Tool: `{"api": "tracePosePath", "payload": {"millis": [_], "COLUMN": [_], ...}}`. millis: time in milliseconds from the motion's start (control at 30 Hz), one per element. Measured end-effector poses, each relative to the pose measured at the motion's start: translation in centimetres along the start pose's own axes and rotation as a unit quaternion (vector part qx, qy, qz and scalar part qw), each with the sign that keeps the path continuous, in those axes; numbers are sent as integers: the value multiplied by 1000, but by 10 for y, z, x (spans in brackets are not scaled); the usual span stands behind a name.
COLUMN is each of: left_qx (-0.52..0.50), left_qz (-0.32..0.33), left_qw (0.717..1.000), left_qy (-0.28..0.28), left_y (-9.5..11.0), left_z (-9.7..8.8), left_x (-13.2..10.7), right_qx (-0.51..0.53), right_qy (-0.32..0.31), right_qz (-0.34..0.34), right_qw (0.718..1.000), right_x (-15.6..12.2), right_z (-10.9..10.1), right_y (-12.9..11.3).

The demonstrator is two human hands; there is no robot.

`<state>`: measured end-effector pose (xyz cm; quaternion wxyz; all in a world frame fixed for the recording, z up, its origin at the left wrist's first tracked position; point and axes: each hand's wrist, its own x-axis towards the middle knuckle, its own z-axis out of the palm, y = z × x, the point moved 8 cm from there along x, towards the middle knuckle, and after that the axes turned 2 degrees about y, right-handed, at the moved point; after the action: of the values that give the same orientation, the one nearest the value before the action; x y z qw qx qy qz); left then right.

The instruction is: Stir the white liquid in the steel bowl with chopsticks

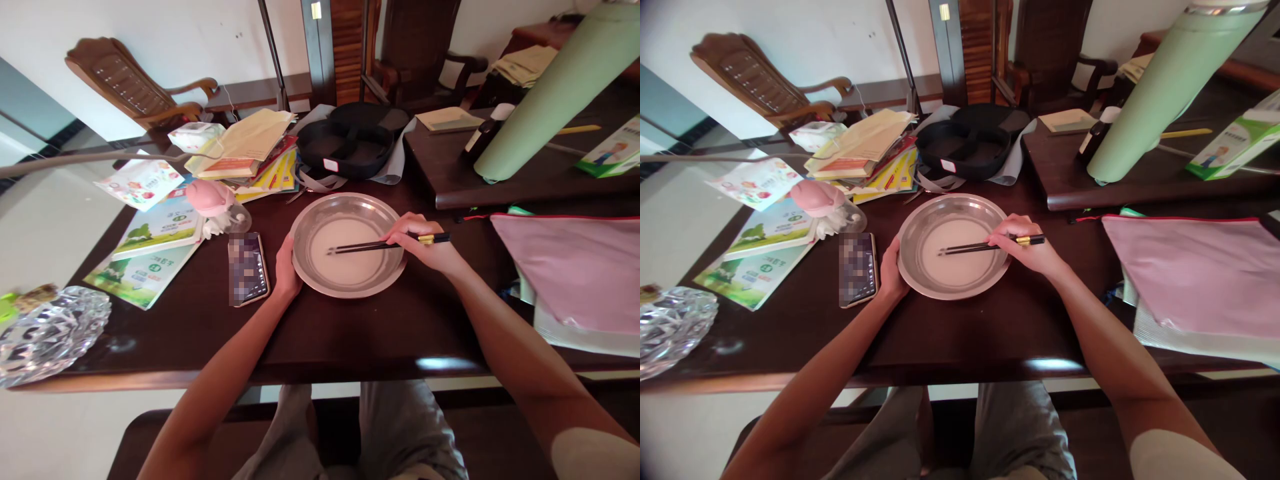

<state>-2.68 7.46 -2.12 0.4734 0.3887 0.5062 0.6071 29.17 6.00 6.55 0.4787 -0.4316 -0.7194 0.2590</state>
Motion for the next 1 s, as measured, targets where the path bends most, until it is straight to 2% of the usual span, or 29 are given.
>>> {"api": "tracePosePath", "payload": {"millis": [100,200,267,433,500,667,767,900,1000], "left_qx": [-15,-20,-18,-21,-20,-5,-4,-10,-15], "left_qz": [3,6,9,1,-1,9,8,11,14], "left_qw": [1000,1000,1000,1000,1000,1000,1000,1000,1000], "left_qy": [-10,-10,-9,-8,-9,-10,-10,-9,-15], "left_y": [-1,-1,-1,-3,-3,1,0,-3,-5], "left_z": [1,0,-1,-1,0,-1,-1,-2,-2], "left_x": [1,1,1,0,0,0,0,2,3], "right_qx": [-20,12,37,12,-7,32,66,21,-7], "right_qy": [68,120,102,5,19,130,99,18,45], "right_qz": [18,38,43,20,16,46,36,-7,-21], "right_qw": [997,992,993,1000,1000,990,992,1000,999], "right_x": [0,-3,-4,-1,0,-4,-5,-2,-1], "right_z": [-22,-41,-36,-3,-6,-39,-30,-3,-10], "right_y": [7,12,10,1,2,13,10,3,5]}}
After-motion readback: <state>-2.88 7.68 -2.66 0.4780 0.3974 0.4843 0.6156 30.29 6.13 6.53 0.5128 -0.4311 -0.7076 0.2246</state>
